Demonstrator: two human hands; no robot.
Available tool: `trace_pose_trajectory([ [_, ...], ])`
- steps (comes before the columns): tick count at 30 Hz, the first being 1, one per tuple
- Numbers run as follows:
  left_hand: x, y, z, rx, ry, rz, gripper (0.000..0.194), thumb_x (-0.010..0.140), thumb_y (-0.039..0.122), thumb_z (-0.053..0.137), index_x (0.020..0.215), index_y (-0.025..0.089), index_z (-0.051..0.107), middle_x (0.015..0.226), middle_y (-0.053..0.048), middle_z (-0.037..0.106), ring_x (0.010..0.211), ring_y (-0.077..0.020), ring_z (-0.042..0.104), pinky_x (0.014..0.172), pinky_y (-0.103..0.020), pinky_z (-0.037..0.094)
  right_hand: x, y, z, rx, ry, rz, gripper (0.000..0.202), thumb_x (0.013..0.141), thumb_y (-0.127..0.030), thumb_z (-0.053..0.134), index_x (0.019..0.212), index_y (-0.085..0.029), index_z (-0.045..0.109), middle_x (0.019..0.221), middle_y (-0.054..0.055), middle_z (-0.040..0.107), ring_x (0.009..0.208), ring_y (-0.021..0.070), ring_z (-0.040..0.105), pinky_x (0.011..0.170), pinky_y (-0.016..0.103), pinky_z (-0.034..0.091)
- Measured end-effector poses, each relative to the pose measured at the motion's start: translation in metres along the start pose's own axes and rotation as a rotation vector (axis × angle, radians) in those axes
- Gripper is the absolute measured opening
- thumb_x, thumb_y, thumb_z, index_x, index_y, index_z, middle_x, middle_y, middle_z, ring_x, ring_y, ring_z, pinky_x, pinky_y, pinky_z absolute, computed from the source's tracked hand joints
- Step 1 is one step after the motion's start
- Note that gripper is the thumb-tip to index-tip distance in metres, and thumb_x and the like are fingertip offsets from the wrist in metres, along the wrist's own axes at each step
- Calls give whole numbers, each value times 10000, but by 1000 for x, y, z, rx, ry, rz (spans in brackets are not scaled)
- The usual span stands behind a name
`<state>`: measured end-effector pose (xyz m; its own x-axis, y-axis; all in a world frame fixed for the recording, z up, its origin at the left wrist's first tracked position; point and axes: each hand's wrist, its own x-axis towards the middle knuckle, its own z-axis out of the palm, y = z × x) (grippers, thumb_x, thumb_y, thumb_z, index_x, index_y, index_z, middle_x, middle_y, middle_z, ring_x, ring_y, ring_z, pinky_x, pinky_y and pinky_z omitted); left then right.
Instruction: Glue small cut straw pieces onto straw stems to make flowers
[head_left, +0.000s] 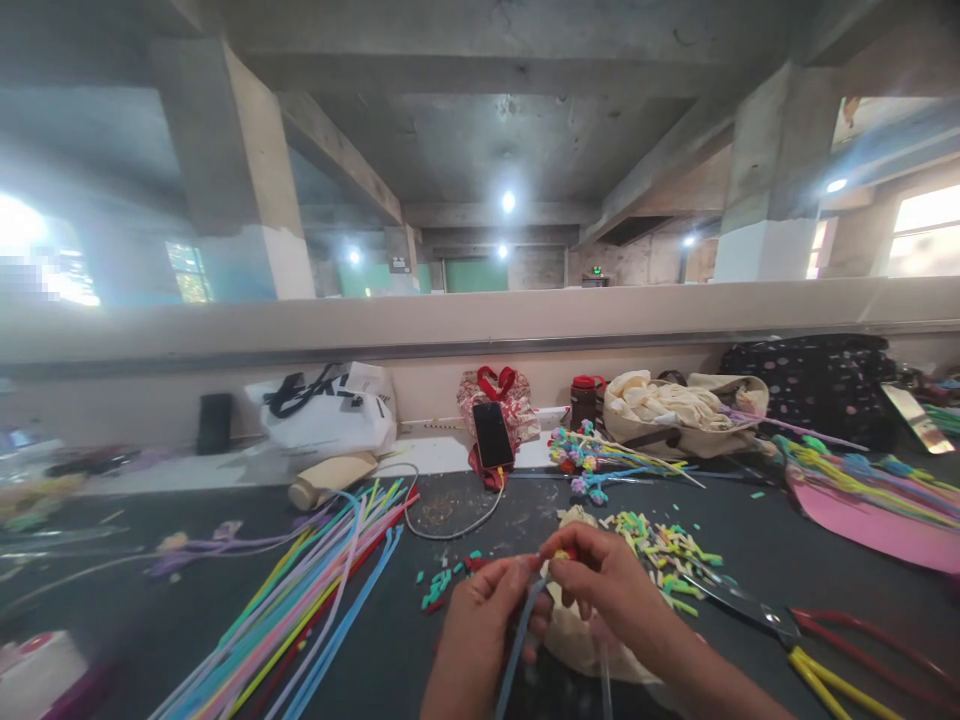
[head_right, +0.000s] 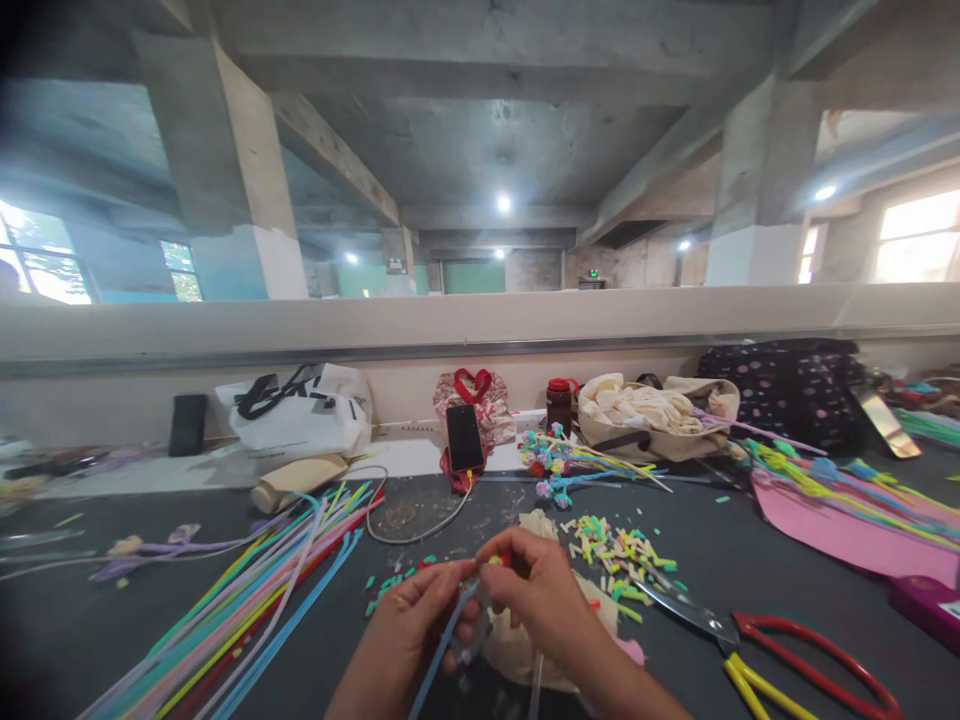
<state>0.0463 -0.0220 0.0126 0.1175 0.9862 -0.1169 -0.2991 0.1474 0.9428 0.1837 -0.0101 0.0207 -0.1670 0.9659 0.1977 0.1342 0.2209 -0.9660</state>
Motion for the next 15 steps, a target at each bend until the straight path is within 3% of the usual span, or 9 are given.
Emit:
trace_pose_trajectory([
  [4,-2,3,2,63,60,33,319,577,413,647,768,160,610,534,5,599,455,-114,513,442,-210,376,3,3,-3,146,25,98,127,659,-239,541,729,-137,569,462,-66,487,390,61,442,358,152,303],
  [7,-5,4,5,317,96,178,188,529,270,685,668,157,628,570,-10,635,541,-144,548,533,-227,396,4,8,-3,173,1,126,121,647,-240,560,714,-139,568,452,-71,479,380,62,448,340,145,308],
  [10,-7,6,8,526,86,263,104,570,269,654,614,175,646,597,-23,664,592,-166,564,558,-223,386,3,11,1,175,-52,125,148,652,-276,584,700,-137,569,461,-63,490,375,63,451,324,141,308],
  [15,-4,6,5,482,93,219,160,576,330,652,566,171,646,503,-5,616,489,-135,513,471,-208,354,3,7,1,221,-65,171,340,716,-448,523,723,-113,583,501,-26,532,354,58,462,298,132,269],
])
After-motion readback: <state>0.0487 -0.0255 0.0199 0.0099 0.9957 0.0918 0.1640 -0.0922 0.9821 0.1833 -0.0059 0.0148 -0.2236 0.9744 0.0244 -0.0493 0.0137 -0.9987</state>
